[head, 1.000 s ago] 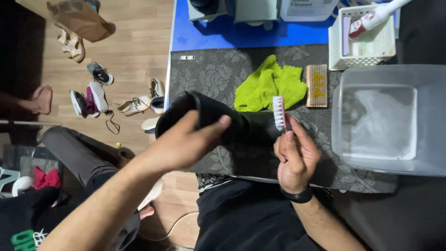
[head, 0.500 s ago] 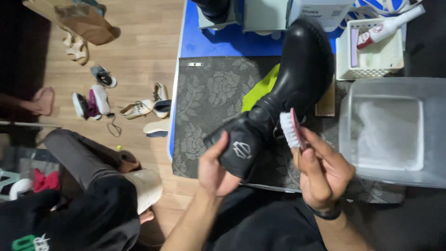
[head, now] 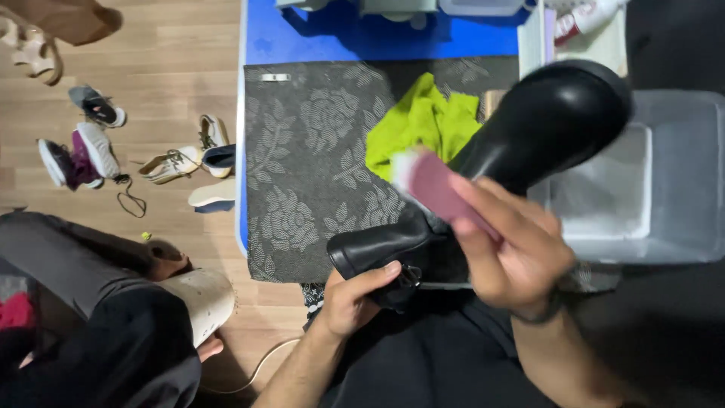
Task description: Cleaning a black leather boot using a cloth and a brush with cleaning solution
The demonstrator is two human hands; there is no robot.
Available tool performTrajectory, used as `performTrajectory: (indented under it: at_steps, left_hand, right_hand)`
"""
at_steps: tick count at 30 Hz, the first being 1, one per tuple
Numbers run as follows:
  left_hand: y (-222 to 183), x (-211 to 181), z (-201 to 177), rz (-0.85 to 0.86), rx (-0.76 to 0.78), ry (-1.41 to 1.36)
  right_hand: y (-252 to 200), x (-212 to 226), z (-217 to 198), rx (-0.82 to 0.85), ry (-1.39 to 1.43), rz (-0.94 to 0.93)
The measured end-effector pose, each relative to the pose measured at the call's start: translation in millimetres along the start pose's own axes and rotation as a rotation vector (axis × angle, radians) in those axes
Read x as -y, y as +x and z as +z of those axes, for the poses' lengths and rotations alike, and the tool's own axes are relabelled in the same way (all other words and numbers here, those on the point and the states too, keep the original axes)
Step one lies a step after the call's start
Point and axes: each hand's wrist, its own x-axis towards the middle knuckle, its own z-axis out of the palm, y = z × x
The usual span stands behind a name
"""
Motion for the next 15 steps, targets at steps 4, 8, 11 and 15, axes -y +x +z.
performTrajectory:
  at_steps: [4,8,11,15]
  left_hand:
    - [8.1,-0.2,9.8,0.124,-0.215,-0.006]
    - [14.1,2.7,0.0,0.187,-0.412,-0.085]
    - [18.4,14.9,-18.8,0.172,-0.361,-0.151]
    - [24.1,30.2,-41.4,0.136,-0.381,-0.211]
  right_hand:
    - [41.0,-13.3,8.1,0.092,0.126,-0.281]
    - [46.2,-5.6,7.3,0.124,0.026,-0.169]
    - [40.5,-10.4,9.6,0.073,-0.077,-0.210]
    - [34.1,-12.3,12.2,0.041,-0.160,-0.300]
